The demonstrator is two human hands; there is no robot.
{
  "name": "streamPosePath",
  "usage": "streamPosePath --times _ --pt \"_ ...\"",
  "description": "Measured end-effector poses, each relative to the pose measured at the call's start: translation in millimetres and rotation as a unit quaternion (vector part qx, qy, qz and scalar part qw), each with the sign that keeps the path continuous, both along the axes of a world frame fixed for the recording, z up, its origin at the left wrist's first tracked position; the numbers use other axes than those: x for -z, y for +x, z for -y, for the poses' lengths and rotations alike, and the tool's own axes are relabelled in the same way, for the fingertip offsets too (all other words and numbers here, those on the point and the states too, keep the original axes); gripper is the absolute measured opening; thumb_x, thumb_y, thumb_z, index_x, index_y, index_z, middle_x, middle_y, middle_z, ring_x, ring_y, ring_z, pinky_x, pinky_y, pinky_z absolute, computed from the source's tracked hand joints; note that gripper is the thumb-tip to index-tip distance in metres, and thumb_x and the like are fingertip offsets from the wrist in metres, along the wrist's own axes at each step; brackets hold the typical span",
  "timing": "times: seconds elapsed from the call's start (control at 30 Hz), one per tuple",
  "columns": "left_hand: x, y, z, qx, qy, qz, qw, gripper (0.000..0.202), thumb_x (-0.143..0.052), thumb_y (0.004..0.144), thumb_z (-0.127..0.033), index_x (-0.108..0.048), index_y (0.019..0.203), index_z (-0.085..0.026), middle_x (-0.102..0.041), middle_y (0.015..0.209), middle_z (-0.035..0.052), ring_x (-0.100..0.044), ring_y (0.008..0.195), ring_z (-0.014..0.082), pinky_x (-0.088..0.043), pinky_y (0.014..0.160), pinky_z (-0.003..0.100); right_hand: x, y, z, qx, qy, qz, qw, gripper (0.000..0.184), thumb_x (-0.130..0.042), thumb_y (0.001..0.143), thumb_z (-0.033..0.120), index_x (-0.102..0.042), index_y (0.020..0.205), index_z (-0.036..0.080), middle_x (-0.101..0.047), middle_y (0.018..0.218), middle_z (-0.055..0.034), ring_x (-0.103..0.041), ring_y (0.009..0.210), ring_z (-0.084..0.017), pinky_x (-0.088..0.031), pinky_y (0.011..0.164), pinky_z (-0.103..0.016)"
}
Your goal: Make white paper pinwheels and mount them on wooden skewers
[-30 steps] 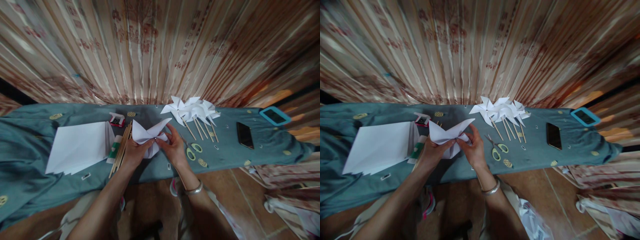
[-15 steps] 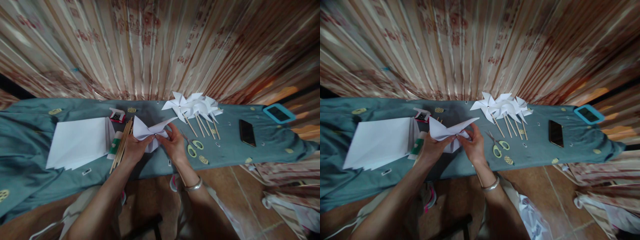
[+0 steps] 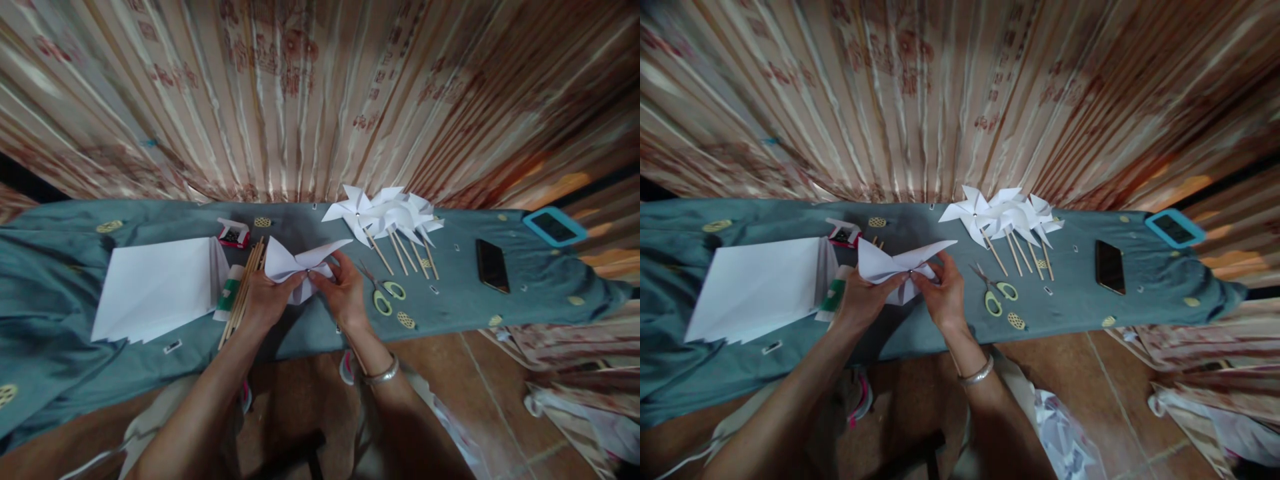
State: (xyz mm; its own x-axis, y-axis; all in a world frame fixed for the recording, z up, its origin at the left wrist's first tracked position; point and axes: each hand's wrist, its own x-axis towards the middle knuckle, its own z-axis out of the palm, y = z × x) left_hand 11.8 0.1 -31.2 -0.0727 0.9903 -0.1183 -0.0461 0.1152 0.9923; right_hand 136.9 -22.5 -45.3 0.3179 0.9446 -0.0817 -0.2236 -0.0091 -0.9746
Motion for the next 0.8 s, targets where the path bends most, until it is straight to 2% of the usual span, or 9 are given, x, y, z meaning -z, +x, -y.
streamPosePath --times 0.33,0.8 --pt "0.6 -1.4 -1.2 0.001 0.001 0.004 1.000 0.021 -0.079 0.053 -0.024 -0.072 0.071 -0.015 -0.076 0.071 0.0049 -0.072 0.068 0.0237 -0.059 0.064 0.032 -1.0 -2.8 -0.3 -0.005 -0.010 -0.015 1.000 0.048 -0.081 0.061 0.029 -0.061 0.104 0.021 -0.076 0.085 -0.0006 -0.069 0.072 -0.019 -0.056 0.065 -0.030" --pt "1.6 0.4 -1.4 0.005 0.002 -0.006 1.000 0.021 -0.078 0.054 -0.024 -0.071 0.072 -0.014 -0.076 0.072 0.0043 -0.071 0.066 0.0215 -0.058 0.061 0.029 0.9 -3.3 -0.2 0.006 -0.024 -0.007 1.000 0.044 -0.080 0.060 0.031 -0.062 0.098 0.020 -0.077 0.087 -0.0012 -0.069 0.071 -0.018 -0.055 0.066 -0.029"
